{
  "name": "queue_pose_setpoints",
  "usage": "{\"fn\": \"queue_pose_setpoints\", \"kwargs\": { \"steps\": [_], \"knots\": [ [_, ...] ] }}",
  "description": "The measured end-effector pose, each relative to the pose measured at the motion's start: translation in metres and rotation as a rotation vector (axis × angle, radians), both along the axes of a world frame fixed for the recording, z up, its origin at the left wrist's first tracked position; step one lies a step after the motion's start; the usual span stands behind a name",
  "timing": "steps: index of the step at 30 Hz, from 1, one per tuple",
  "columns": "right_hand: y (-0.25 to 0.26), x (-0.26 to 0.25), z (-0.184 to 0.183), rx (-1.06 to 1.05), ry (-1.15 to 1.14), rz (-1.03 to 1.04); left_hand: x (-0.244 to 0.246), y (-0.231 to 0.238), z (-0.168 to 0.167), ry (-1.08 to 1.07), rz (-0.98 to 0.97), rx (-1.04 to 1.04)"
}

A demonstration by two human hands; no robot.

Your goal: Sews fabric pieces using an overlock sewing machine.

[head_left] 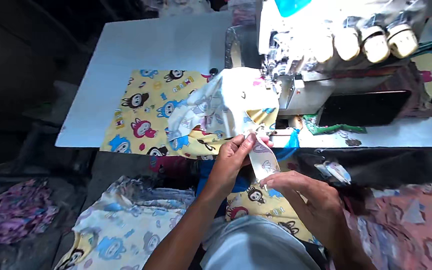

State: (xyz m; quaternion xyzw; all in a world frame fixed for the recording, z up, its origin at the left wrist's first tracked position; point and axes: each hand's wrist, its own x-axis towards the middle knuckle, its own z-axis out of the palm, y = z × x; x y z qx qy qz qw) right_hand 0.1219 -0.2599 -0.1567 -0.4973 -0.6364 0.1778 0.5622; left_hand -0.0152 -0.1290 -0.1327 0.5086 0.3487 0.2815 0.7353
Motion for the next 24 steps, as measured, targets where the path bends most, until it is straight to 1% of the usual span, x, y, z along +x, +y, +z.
{"fn": "queue_pose_setpoints", "kwargs": {
  "steps": [2, 4, 7, 8, 10, 13, 15, 18, 24],
  "knots": [
    [0.007, -0.002, -0.004, -0.019, 0.02, -0.002, 0.0, 0.005, 0.003, 0.03, 0.082, 0.096],
    [0.016, -0.003, -0.008, -0.032, 0.026, -0.051, 0.0, 0.008, 0.004, 0.063, 0.144, 0.237],
    [0.032, -0.001, -0.009, -0.06, 0.048, -0.231, 0.002, 0.011, 0.006, 0.088, 0.191, 0.504],
    [0.037, 0.0, -0.006, -0.076, 0.053, -0.295, 0.002, 0.01, 0.008, 0.097, 0.196, 0.565],
    [0.05, 0.004, 0.002, -0.092, 0.11, -0.327, 0.004, 0.01, 0.012, 0.11, 0.201, 0.644],
    [0.067, 0.005, 0.015, -0.074, 0.294, -0.256, 0.004, 0.012, 0.018, 0.118, 0.18, 0.707],
    [0.073, 0.005, 0.02, -0.078, 0.375, -0.225, 0.001, 0.014, 0.024, 0.152, 0.16, 0.728],
    [0.077, 0.006, 0.026, -0.12, 0.441, -0.206, -0.002, 0.019, 0.027, 0.179, 0.146, 0.755],
    [0.084, 0.009, 0.026, -0.144, 0.479, -0.19, -0.001, 0.025, 0.025, 0.18, 0.163, 0.709]
  ]
}}
